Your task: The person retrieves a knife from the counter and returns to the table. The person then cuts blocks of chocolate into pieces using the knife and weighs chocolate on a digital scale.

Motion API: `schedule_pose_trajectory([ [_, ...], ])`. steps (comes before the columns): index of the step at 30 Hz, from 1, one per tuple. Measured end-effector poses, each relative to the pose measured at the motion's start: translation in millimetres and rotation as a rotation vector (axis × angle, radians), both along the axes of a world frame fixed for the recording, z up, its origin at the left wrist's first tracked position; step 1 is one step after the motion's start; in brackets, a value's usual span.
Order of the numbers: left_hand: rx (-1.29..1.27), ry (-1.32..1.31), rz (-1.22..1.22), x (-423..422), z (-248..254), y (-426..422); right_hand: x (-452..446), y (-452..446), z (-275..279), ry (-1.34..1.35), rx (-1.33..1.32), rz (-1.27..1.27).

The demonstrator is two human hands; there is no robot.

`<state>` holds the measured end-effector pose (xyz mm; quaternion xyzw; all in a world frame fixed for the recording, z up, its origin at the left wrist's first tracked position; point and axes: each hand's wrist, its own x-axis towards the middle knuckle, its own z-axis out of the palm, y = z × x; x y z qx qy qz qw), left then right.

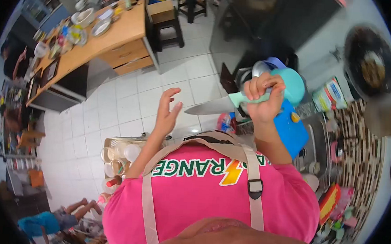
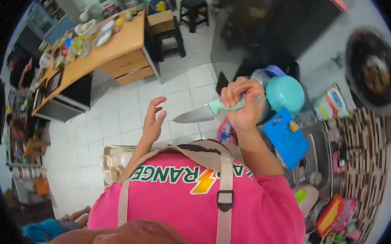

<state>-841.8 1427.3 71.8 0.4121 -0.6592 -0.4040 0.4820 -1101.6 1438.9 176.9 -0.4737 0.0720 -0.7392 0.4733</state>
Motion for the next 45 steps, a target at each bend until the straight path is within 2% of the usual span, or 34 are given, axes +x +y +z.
schedule_pose_trajectory([
  [2,-0.218,-0.199,0.079,11,-3,-18,32,-34,-12,0.008,0.023,0.097],
  [3,-0.211,-0.195,0.109,17,-5,-29,45,-52,-18,0.013,0.045,0.156],
  [5,-0.046,-0.164,-0.005,27,-1,-54,64,-92,-25,0.001,0.05,0.26],
  [7,-0.063,-0.121,0.07,36,-10,-82,85,-136,-31,-0.005,-0.013,0.394],
  [9,0.082,-0.13,0.089,51,-14,-111,103,-179,-36,-0.008,-0.01,0.415],
  [12,0.053,-0.213,0.252,64,-30,-171,119,-263,-50,0.049,0.036,0.513],
  [13,0.032,-0.245,0.317,71,-32,-193,126,-289,-55,0.053,0.028,0.53],
  [15,0.026,-0.314,0.423,78,-26,-237,133,-348,-54,0.306,0.286,0.334],
  [17,0.057,-0.392,0.52,87,-22,-273,133,-409,-51,0.332,0.333,0.312],
  [19,0.1,-0.639,0.616,94,-10,-306,124,-460,-45,0.76,0.055,-0.416],
  [20,0.101,-0.632,0.624,98,-6,-325,121,-478,-38,0.765,0.048,-0.41],
  [22,0.131,-0.84,0.549,103,-1,-366,114,-506,-22,1.446,-0.598,-0.343],
  [23,0.136,-0.838,0.542,103,-2,-387,114,-521,-30,1.452,-0.591,-0.341],
  [25,0.047,-0.935,0.425,110,-5,-442,122,-551,-57,1.937,-0.518,-0.047],
  [27,-0.001,-0.951,0.357,113,-2,-502,127,-586,-80,1.955,-0.507,-0.107],
  [29,-0.102,-0.983,0.221,118,-4,-563,135,-624,-95,2.007,0.015,0.022],
  [31,-0.105,-0.989,0.144,122,-1,-623,133,-659,-100,1.948,-0.02,-0.035],
  [32,-0.191,-0.958,0.12,123,3,-649,129,-675,-102,1.89,-0.067,-0.079],
  [35,-0.289,-0.878,0.079,123,26,-715,123,-718,-111,1.833,0.144,-0.174],
  [37,-0.559,-0.612,0.149,122,37,-758,112,-747,-136,1.764,0.229,-0.195],
  [38,-0.582,-0.533,0.147,121,39,-776,108,-761,-142,1.751,0.314,-0.224],
  [39,-0.574,-0.535,0.138,119,35,-792,104,-774,-145,1.738,0.397,-0.252],
  [41,-0.572,-0.307,0.127,111,27,-825,97,-806,-143,1.744,0.433,-0.234],
  [45,-0.606,-0.287,0.321,92,-6,-877,79,-899,-143,1.646,0.491,-0.134],
])
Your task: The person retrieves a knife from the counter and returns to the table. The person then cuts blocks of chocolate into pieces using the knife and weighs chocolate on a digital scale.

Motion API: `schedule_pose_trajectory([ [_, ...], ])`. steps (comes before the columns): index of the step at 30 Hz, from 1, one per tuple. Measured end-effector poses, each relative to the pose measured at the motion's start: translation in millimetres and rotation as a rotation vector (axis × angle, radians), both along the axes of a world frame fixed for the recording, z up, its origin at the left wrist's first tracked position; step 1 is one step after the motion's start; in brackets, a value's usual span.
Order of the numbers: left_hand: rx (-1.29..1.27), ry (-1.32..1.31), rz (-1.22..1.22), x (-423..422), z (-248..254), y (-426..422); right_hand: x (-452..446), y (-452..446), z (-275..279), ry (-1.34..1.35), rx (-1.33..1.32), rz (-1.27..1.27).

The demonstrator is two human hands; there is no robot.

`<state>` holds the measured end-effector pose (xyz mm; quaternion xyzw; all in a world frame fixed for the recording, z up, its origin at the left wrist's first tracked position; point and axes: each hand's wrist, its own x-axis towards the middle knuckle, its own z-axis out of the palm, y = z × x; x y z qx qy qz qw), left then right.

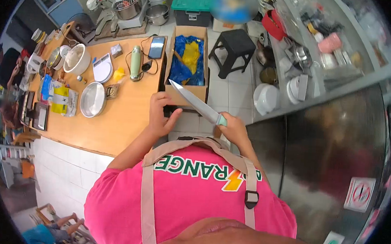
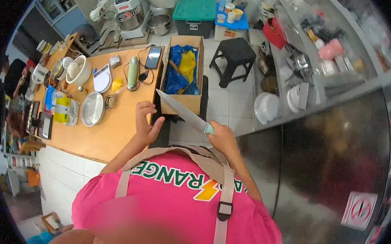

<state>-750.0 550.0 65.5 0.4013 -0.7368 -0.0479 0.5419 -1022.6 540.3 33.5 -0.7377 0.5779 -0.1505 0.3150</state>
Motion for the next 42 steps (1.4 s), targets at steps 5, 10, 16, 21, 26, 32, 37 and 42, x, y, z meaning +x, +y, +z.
schedule_pose_trajectory([
  [5,0.259,0.208,0.316,-45,-64,-49,-29,-136,-10,-0.073,-0.064,0.211],
  [10,0.421,-0.263,0.055,-99,-91,-124,-31,-245,15,-0.181,-0.112,0.373],
  [16,0.641,-0.244,-0.042,-138,-142,-234,6,-328,10,-0.231,-0.038,0.544],
  [21,0.993,-0.203,0.429,-107,-158,-265,-6,-378,13,-0.108,-0.046,0.572],
  [26,1.282,-0.235,0.446,-91,-153,-291,-29,-440,-4,-0.042,0.019,0.546],
  [32,1.66,-0.043,0.487,-121,-155,-359,-27,-527,-19,-0.078,0.083,0.614],
  [37,1.675,0.242,0.793,-141,-157,-418,-14,-636,-38,-0.005,0.068,0.836],
  [42,1.649,0.289,0.982,-159,-152,-451,11,-713,-24,0.032,-0.024,1.119],
])
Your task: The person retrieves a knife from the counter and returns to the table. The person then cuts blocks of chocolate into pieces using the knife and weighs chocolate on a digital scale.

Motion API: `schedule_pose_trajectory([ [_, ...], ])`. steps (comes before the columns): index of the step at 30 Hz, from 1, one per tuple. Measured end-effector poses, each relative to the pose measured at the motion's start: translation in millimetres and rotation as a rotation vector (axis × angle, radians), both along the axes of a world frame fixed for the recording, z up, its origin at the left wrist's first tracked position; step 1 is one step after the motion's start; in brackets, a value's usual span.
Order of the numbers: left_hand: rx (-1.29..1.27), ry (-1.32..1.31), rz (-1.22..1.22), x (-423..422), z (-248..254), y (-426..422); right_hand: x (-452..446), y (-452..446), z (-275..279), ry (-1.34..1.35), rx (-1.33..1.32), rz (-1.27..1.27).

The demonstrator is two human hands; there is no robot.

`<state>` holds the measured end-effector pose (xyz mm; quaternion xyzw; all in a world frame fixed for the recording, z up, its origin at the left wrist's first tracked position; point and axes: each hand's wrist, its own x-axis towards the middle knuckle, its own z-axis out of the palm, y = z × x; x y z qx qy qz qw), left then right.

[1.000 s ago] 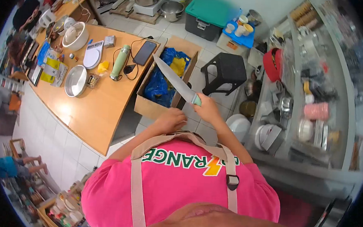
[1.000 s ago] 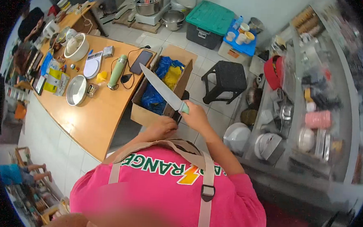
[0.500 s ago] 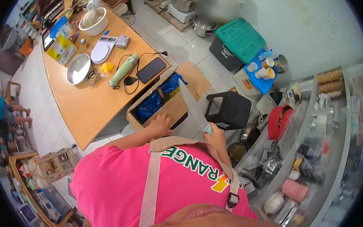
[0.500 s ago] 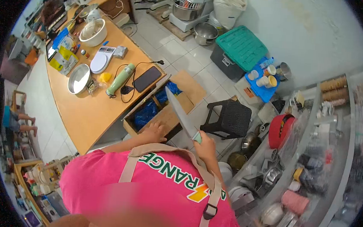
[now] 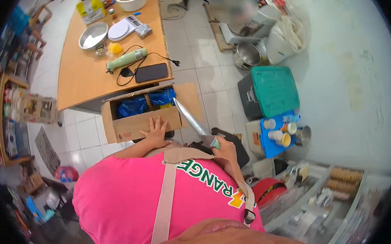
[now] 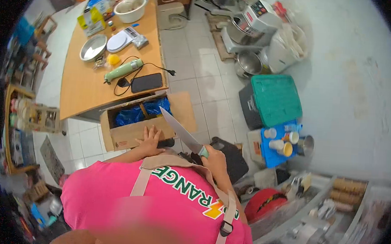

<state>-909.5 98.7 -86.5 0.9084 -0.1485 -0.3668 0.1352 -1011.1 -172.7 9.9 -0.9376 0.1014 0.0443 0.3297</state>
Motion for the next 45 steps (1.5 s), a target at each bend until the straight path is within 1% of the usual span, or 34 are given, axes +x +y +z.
schedule_pose_trajectory([
  [2,0.002,-0.031,0.055,-2,-6,-6,18,-19,-1,0.03,-0.014,0.08],
  [3,0.001,-0.035,0.091,-2,-6,-7,29,-23,7,0.085,0.021,0.11],
  [4,-0.048,-0.039,0.119,-4,-7,-7,39,-28,4,0.084,0.017,0.141],
  [5,-0.097,-0.046,0.143,-5,-8,-7,50,-31,-1,0.052,0.044,0.17],
  [6,-0.093,-0.054,0.168,-5,-13,-5,62,-32,-4,0.015,0.075,0.195],
  [8,-0.195,-0.137,0.181,-8,-30,-2,82,-33,1,-0.032,0.108,0.247],
  [10,-0.171,-0.168,0.182,-7,-37,-3,99,-36,16,0.047,0.119,0.252],
  [11,-0.153,-0.202,0.171,-3,-42,-7,106,-44,15,0.044,0.117,0.269],
  [12,-0.149,-0.206,0.186,3,-31,-13,113,-51,10,-0.001,0.132,0.302],
  [14,-0.064,-0.109,0.226,18,10,-24,131,-61,4,-0.044,0.171,0.345],
  [16,-0.053,-0.092,0.217,32,27,-32,150,-70,4,0.049,0.207,0.321],
  [17,-0.062,-0.091,0.2,45,32,-41,160,-73,10,0.065,0.26,0.306],
  [18,-0.057,-0.098,0.218,62,36,-53,174,-80,3,0.061,0.262,0.326],
  [20,-0.235,-0.014,0.197,98,39,-88,216,-109,-20,0.026,0.317,0.383],
  [21,-0.23,-0.013,0.226,114,48,-107,231,-120,-23,0.034,0.322,0.411],
  [23,-0.35,-0.112,0.359,151,65,-148,270,-148,-29,0.088,0.307,0.449],
  [24,-0.356,-0.12,0.385,168,58,-166,289,-165,-30,0.089,0.298,0.475],
  [26,-0.397,-0.228,0.564,208,44,-202,326,-195,-31,0.21,0.294,0.549],
  [27,-0.372,-0.16,0.611,225,53,-218,340,-207,-25,0.195,0.286,0.616],
  [28,-0.38,-0.15,0.635,238,46,-232,353,-221,-24,0.212,0.274,0.634],
  [30,-0.242,-0.226,0.534,260,11,-252,379,-242,-23,0.256,0.267,0.788],
  [31,-0.179,-0.307,0.529,268,1,-260,390,-248,-14,0.251,0.32,0.844],
  [32,-0.18,-0.315,0.553,272,-8,-264,401,-252,-9,0.25,0.313,0.868],
  [34,-0.176,-0.303,0.766,272,14,-270,419,-256,-4,0.342,0.395,0.827],
  [35,-0.17,-0.305,0.797,270,12,-271,428,-256,0,0.35,0.393,0.858],
  [37,-0.1,-0.448,0.902,261,1,-266,444,-252,6,0.416,0.392,0.819],
  [38,-0.092,-0.452,0.925,259,-3,-259,453,-250,4,0.42,0.39,0.844],
  [40,-0.061,-0.584,1.04,261,-8,-244,475,-245,-8,0.327,0.303,0.901],
  [41,-0.06,-0.583,1.058,267,-12,-238,486,-242,-14,0.332,0.296,0.917],
  [42,-0.048,-0.649,1.141,276,-13,-229,500,-237,-20,0.237,0.252,0.951],
  [43,-0.034,-0.709,1.223,286,-13,-220,511,-230,-20,0.147,0.208,0.981],
  [44,-0.031,-0.701,1.237,299,-14,-211,524,-224,-19,0.156,0.205,0.993],
  [45,-0.037,-0.781,1.275,316,-11,-200,538,-213,-7,0.148,0.142,1.025],
])
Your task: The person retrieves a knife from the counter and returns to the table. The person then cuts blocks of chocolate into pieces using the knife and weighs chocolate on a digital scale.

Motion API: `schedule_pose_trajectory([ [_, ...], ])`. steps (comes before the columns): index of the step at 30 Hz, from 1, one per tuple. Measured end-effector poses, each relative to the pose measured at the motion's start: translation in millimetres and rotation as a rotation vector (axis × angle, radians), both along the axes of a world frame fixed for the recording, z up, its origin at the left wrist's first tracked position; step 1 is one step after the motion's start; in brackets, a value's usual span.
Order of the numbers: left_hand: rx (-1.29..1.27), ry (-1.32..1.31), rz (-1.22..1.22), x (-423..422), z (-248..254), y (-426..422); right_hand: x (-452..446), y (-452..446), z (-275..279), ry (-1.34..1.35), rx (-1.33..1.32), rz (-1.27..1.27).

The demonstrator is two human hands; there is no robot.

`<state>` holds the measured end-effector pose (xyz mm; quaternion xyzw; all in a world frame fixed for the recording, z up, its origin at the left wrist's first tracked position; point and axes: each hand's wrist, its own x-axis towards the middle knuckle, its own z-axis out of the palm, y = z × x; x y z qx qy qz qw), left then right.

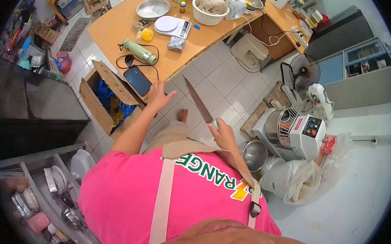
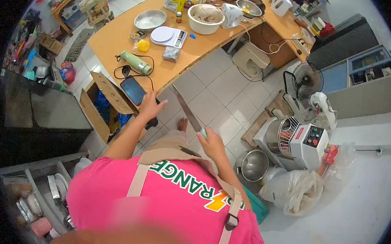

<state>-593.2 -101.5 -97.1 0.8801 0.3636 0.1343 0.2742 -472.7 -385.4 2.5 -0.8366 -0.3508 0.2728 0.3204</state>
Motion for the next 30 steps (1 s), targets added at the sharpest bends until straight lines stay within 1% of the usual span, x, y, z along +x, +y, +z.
schedule_pose_trajectory([
  [1,0.029,-0.069,0.042,18,-1,12,13,12,11,-0.04,-0.043,0.031],
  [2,0.028,-0.068,0.047,37,-3,25,27,24,21,-0.099,-0.054,0.05],
  [3,0.027,-0.108,0.109,61,-7,41,40,33,19,-0.104,-0.053,0.053],
  [4,0.029,-0.153,0.169,85,-11,58,56,44,16,-0.178,-0.062,0.075],
  [5,0.035,-0.164,0.167,108,-11,75,72,56,16,-0.251,-0.071,0.092],
  [7,0.089,-0.065,0.287,143,-12,101,96,77,19,-0.269,-0.036,0.085],
  [8,0.1,-0.068,0.279,157,-13,114,109,90,21,-0.277,-0.057,0.115],
  [10,-0.037,0.106,0.326,184,-12,137,138,118,24,-0.291,-0.065,0.136],
  [11,-0.029,0.105,0.318,195,-14,143,150,132,25,-0.29,-0.083,0.162],
  [13,-0.022,0.148,0.326,208,-35,152,171,158,26,-0.282,-0.098,0.19],
  [14,0.018,0.1,0.342,212,-49,158,178,170,27,-0.264,-0.111,0.202],
  [16,0.022,0.078,0.35,211,-45,157,194,197,23,-0.239,-0.119,0.238],
  [19,0.004,0.026,0.376,204,-43,141,215,229,3,-0.236,-0.191,0.347],
  [20,-0.002,-0.018,0.384,201,-42,134,221,241,-4,-0.271,-0.203,0.406],
  [21,-0.007,-0.008,0.426,201,-39,126,228,255,-10,-0.31,-0.208,0.472],
  [23,-0.193,-0.155,0.536,199,-37,110,241,282,-22,-0.35,-0.226,0.577],
  [24,-0.159,-0.16,0.565,199,-43,106,245,294,-27,-0.394,-0.248,0.635],
  [27,-0.166,-0.138,0.686,205,-42,99,261,324,-34,-0.399,-0.212,0.807],
  [28,-0.108,-0.165,0.706,210,-48,99,262,334,-27,-0.452,-0.259,0.873],
  [30,-0.082,-0.156,0.761,220,-57,95,268,351,-28,-0.464,-0.212,0.979],
])
